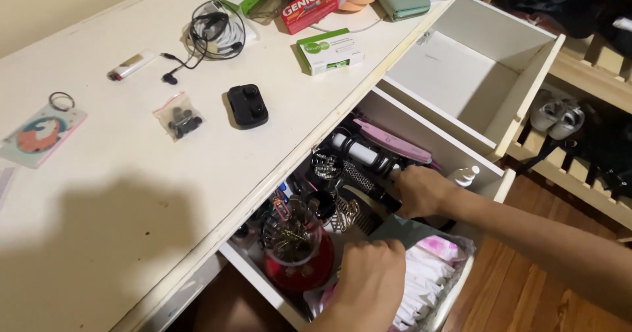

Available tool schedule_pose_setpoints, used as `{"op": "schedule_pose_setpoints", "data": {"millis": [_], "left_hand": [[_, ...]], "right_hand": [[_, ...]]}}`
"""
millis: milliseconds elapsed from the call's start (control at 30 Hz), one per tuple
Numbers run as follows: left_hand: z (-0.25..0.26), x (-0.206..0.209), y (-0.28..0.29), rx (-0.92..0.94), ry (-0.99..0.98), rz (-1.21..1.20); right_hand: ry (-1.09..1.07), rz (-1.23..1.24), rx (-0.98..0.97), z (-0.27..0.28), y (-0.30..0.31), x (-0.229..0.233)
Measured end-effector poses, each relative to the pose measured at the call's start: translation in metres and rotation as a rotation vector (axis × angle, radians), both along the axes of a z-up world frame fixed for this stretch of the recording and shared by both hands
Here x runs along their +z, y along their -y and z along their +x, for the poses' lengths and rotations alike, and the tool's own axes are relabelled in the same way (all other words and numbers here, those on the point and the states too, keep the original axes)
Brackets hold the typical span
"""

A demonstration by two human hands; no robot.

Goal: The person opens a white dresser drawer and organizes its contents. They place hairpins into a small glass container, then gather pink and white packets from the dresser top and pack them into a patterned pouch. Finally, the pouch is placed into the drawer alongside other items.

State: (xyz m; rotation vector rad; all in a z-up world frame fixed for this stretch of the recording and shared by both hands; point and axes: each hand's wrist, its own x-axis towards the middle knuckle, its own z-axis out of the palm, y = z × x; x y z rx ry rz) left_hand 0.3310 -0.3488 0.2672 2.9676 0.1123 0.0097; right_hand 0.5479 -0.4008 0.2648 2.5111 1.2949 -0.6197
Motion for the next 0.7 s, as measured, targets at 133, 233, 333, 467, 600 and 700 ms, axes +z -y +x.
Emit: {"op": "schedule_pose_setpoints", "data": {"millis": [133, 233, 333, 467, 600, 700], "left_hand": [[-0.004, -0.005, -0.001, -0.037, 0.004, 0.003], [-0.005, -0.006, -0.001, -0.068, -0.004, 0.01], [-0.006, -0.021, 0.003, -0.071, 0.031, 0.038], [-0.009, -0.02, 0.0, -0.101, -0.033, -0.029], [-0.01, -0.021, 0.001, -0.084, -0.002, -0.027], [-0.011, -0.012, -0.002, -0.099, -0.06, -0.026]], "right_hand": [[0.019, 0.049, 0.037, 0.0, 0.001, -0.008], [-0.032, -0.001, 0.079, -0.001, -0.006, -0.006], [-0.062, -0.067, 0.096, -0.004, -0.016, -0.006], [-0.011, -0.217, -0.021, -0.007, -0.025, -0.019], [0.128, 0.001, -0.007, 0.0, -0.007, -0.06], [0.105, -0.044, -0.102, -0.005, -0.014, -0.052]]}}
